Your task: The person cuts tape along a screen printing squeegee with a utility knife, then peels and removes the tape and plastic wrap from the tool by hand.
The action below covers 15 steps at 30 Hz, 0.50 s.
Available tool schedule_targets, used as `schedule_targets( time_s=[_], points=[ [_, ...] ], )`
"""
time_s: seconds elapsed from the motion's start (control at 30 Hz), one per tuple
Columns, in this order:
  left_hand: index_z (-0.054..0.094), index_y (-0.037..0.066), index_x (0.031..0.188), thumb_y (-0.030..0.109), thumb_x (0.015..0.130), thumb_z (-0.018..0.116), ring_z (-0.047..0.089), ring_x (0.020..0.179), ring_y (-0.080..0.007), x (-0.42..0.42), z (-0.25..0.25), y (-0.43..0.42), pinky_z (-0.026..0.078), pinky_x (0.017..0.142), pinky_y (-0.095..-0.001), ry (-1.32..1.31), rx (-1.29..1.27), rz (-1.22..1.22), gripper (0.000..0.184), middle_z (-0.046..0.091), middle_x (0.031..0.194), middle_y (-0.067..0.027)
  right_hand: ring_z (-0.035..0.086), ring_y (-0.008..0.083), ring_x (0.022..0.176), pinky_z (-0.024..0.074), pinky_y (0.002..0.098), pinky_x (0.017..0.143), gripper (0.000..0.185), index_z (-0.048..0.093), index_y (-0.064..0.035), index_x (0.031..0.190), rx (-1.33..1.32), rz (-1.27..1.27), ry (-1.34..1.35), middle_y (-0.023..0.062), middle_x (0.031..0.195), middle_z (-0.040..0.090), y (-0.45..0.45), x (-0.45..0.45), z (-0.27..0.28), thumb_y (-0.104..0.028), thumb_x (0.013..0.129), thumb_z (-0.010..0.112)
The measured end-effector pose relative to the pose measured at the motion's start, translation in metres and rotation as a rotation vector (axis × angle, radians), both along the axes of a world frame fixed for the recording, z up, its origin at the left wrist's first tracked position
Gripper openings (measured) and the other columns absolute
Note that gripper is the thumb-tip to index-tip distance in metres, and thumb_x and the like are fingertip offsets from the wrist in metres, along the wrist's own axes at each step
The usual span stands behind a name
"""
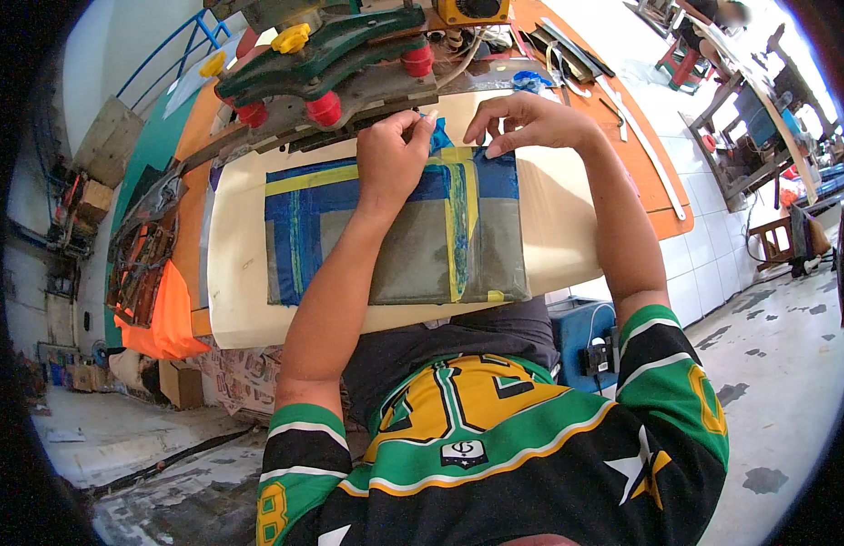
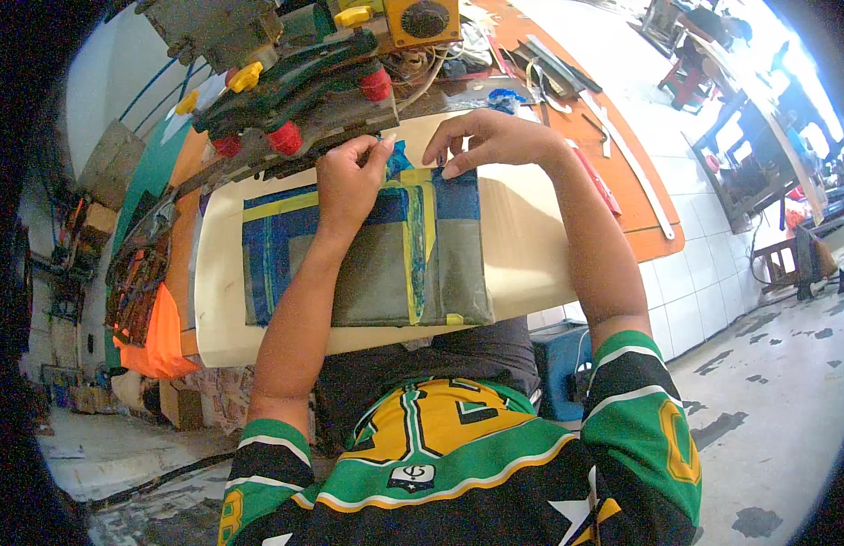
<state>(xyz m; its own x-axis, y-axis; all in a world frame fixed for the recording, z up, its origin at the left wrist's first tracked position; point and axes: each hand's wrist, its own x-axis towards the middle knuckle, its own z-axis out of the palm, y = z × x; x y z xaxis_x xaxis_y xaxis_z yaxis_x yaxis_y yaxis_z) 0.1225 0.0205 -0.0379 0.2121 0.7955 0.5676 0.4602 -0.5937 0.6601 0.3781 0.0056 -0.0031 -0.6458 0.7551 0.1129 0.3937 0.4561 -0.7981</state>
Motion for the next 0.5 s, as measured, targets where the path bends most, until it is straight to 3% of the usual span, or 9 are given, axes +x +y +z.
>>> schedule_targets(
  time_s=[0.17, 0.27, 0.5],
  points=[
    [0.074, -0.001, 0.085, 0.027, 0.096, 0.071, 0.067, 0.059, -0.0325, 0.0, 0.003, -0.002, 0.048, 0.058, -0.0407, 0.025, -0.031, 0.016, 0.03, 0.068, 0.068, -0.0182, 0.062, 0.012, 0.089, 0.0495, 0.0307, 0.079, 0.018, 0.071, -0.0061, 0.098, 0.056, -0.04, -0.083, -0.0007, 0.093, 0.069, 0.002, -0.005, -0.004, -0.021, 0.092, 0.079],
    [0.073, -0.001, 0.084, 0.028, 0.096, 0.07, 0.067, 0.059, -0.0332, 0.0, 0.002, -0.001, 0.048, 0.058, -0.0415, 0.026, -0.03, 0.015, 0.031, 0.068, 0.067, -0.0186, 0.061, 0.0103, 0.086, 0.0482, 0.0276, 0.073, 0.014, 0.069, -0.005, 0.096, 0.123, -0.022, -0.079, -0.001, 0.091, 0.066, 0.001, 0.0, -0.003, -0.014, 0.092, 0.078],
    [0.076, -0.001, 0.09, 0.032, 0.094, 0.073, 0.067, 0.061, -0.0312, -0.002, -0.003, 0.003, 0.05, 0.061, -0.0409, 0.029, -0.032, 0.009, 0.033, 0.069, 0.072, -0.0199, 0.067, 0.0113, 0.092, 0.0537, 0.0277, 0.076, 0.01, 0.071, -0.0031, 0.093, -0.014, -0.007, 0.046, 0.0023, 0.098, 0.071, -0.008, 0.02, 0.012, -0.008, 0.09, 0.079]
  ],
)
